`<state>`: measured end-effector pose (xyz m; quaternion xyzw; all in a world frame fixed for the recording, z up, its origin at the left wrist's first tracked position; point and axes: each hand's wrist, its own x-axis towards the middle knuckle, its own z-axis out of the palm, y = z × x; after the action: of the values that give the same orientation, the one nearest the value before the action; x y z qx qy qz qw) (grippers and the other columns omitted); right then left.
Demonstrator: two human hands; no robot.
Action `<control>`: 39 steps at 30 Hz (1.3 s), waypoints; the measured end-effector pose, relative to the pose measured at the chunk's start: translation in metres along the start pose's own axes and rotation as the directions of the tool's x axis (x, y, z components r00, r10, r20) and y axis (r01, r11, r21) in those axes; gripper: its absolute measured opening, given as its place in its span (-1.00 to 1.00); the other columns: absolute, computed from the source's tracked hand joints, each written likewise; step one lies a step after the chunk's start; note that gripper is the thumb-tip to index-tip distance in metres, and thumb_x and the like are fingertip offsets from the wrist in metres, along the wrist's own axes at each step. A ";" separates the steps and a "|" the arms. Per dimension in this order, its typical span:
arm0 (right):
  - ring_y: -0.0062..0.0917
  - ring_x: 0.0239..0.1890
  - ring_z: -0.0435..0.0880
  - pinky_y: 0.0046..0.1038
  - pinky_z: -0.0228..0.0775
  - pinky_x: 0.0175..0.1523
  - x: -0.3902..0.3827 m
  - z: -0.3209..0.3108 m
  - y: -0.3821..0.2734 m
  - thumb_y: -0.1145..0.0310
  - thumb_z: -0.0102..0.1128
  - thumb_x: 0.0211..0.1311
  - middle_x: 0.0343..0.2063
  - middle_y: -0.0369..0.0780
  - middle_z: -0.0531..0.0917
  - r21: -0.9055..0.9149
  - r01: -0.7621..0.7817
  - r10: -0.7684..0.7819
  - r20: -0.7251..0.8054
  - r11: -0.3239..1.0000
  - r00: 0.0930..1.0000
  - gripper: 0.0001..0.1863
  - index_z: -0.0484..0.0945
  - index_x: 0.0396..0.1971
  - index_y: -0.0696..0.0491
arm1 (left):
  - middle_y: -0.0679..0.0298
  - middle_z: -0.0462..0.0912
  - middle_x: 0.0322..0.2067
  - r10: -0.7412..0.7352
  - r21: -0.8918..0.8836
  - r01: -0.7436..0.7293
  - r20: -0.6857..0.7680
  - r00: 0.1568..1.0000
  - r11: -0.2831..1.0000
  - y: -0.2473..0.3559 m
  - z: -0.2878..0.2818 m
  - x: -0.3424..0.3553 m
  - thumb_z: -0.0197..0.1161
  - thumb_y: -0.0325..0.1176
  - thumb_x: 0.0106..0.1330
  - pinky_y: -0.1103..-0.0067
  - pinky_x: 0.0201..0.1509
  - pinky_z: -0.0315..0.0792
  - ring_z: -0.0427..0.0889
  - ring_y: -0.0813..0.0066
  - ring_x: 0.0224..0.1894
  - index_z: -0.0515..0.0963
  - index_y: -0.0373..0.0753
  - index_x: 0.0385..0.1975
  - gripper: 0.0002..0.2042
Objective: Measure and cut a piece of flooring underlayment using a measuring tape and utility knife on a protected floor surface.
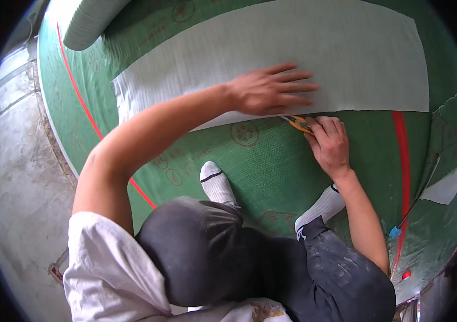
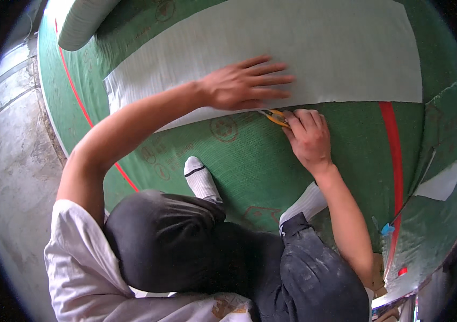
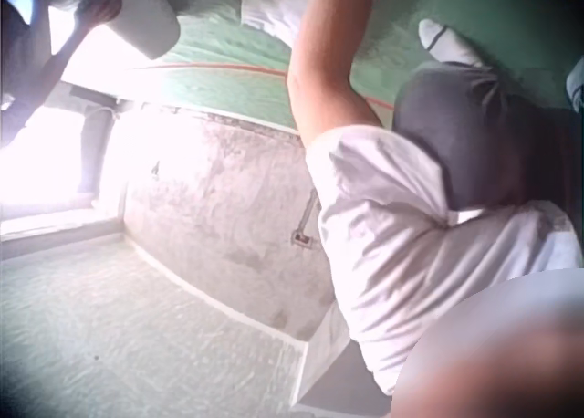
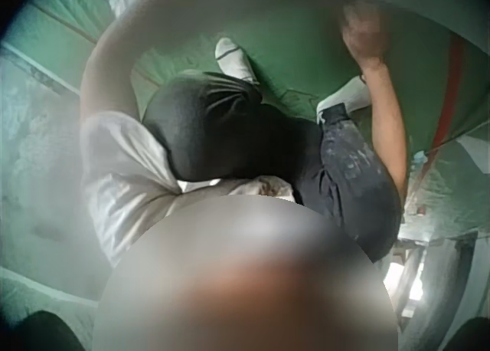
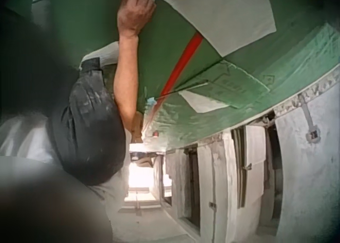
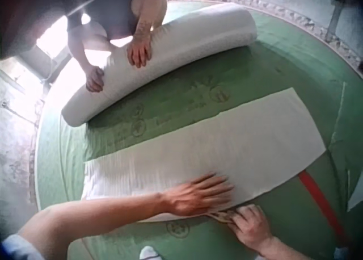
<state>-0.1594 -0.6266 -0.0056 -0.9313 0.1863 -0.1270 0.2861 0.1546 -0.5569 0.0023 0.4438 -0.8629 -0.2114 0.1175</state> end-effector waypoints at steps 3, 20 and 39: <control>-0.19 0.02 0.67 -0.12 0.54 0.17 0.002 -0.001 -0.004 0.42 0.59 0.25 -0.01 -0.19 0.69 0.042 -0.001 0.000 0.025 0.999 1.000 -0.50 0.74 0.21 0.07 | 0.35 0.11 0.80 -0.070 0.005 0.070 0.046 0.997 0.998 -0.007 0.010 -0.042 0.16 -0.04 0.72 -0.02 0.92 -0.16 0.00 0.12 0.84 0.33 0.19 0.71 -0.41; -0.21 0.06 0.68 -0.15 0.54 0.19 0.007 -0.017 0.000 0.44 0.59 0.21 -0.01 -0.20 0.70 0.007 -0.001 0.000 0.086 1.000 0.996 -0.48 0.73 0.20 0.07 | 0.41 0.08 0.81 -0.081 0.059 0.082 -0.023 0.996 0.995 -0.010 0.026 -0.041 0.03 0.05 0.76 -0.02 0.92 -0.24 -0.04 0.18 0.85 0.27 0.25 0.75 -0.41; -0.21 0.07 0.69 -0.16 0.55 0.21 0.008 -0.003 -0.016 0.45 0.58 0.19 -0.02 -0.19 0.70 0.025 0.035 -0.038 0.102 0.999 0.994 -0.46 0.74 0.22 0.08 | 0.48 0.11 0.80 -0.097 0.058 0.098 -0.032 0.995 0.993 -0.006 0.030 -0.042 -0.05 0.00 0.80 0.01 0.93 -0.23 -0.03 0.23 0.84 0.31 0.25 0.73 -0.46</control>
<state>-0.1488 -0.6188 0.0069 -0.9364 0.1527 -0.0864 0.3039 0.1716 -0.5179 -0.0272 0.4918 -0.8443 -0.1845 0.1061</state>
